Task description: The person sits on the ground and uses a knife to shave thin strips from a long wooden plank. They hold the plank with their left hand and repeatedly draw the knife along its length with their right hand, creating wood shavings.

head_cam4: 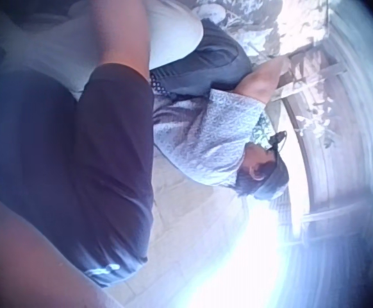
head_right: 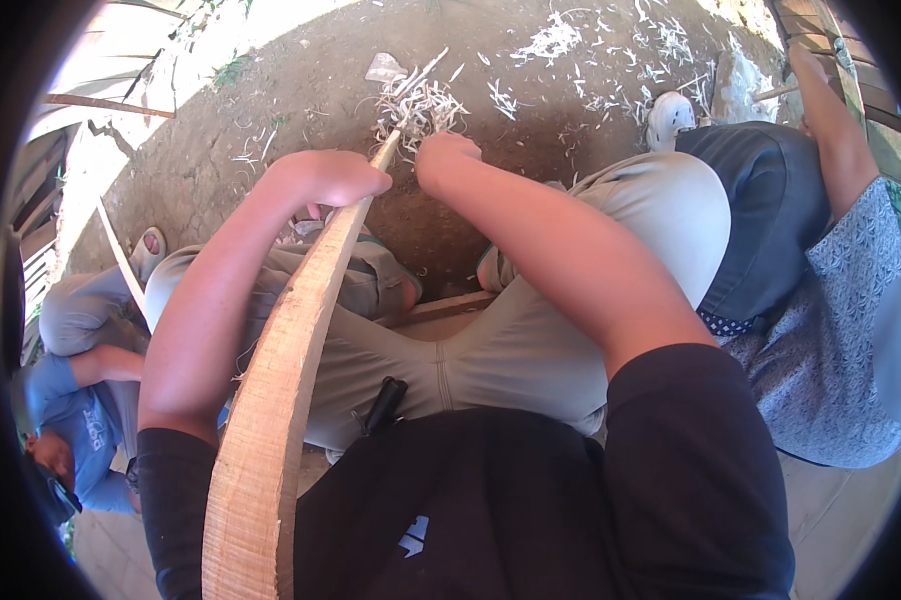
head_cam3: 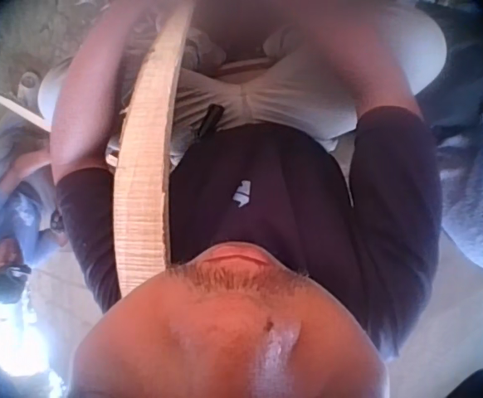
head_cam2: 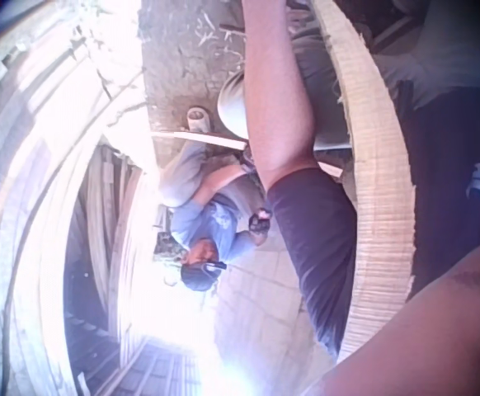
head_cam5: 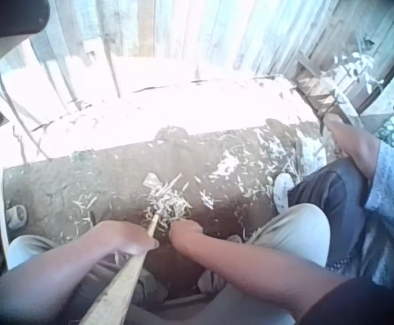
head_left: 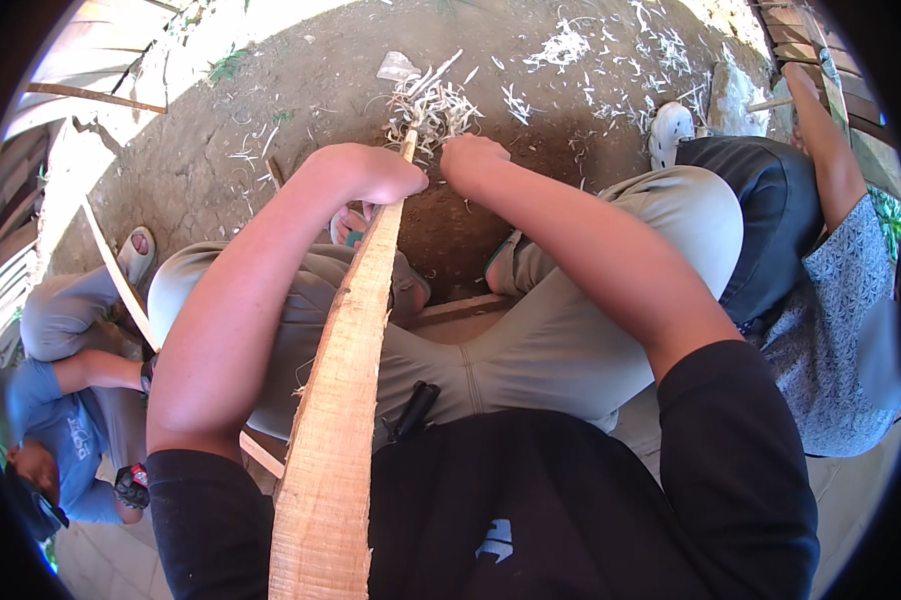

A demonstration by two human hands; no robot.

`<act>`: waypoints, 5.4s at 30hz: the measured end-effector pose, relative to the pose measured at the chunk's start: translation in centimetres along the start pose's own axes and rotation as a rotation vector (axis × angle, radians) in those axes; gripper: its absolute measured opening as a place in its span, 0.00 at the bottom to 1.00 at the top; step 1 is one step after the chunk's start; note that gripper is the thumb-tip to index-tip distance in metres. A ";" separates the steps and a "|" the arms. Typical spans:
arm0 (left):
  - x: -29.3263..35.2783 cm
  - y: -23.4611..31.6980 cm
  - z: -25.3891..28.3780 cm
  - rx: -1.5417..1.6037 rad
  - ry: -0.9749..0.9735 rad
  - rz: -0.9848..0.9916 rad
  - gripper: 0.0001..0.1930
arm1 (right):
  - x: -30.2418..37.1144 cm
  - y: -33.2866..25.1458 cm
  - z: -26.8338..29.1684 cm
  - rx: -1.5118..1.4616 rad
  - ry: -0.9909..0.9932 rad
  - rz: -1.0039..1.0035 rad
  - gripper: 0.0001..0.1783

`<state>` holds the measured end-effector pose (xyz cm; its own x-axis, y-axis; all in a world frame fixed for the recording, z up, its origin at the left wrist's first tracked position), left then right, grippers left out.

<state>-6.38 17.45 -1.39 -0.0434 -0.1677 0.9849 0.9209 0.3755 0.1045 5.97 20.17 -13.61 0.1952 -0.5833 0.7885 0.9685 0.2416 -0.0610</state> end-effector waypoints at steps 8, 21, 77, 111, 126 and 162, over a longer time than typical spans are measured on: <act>-1.3 -0.4 -0.2 0.047 0.005 0.005 0.29 | -3.4 -1.2 -1.1 -0.016 0.030 -0.018 0.15; 0.3 -1.1 -1.0 0.067 0.002 -0.041 0.30 | -5.6 -1.8 -3.1 -0.039 0.118 0.074 0.15; -0.4 -0.2 -0.5 0.037 -0.045 -0.039 0.33 | -0.5 -0.6 1.4 0.099 -0.063 0.007 0.20; 0.3 -0.2 -0.4 0.035 -0.069 -0.033 0.26 | 1.3 -0.2 3.3 0.307 -0.022 0.179 0.15; -1.2 -0.5 0.0 0.021 -0.046 -0.027 0.27 | -6.2 0.7 -3.4 -0.024 0.071 -0.163 0.15; -1.1 -1.0 -0.5 0.052 0.041 -0.117 0.28 | 1.9 -1.1 10.9 0.195 0.449 0.262 0.24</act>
<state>-7.10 16.77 -2.63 -0.1320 -0.2498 0.9592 0.8891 0.3981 0.2261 3.57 27.24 -5.41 0.5141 -0.7471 0.4213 0.8401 0.5376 -0.0718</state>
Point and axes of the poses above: each hand's wrist, its own x-axis away from the middle knuckle, its own z-axis out of the back of the hand, y = z × x, the point moved 2 cm from there along -x, towards the middle knuckle, and after that the axes turned 3 degrees about x, right-handed, at the moved point
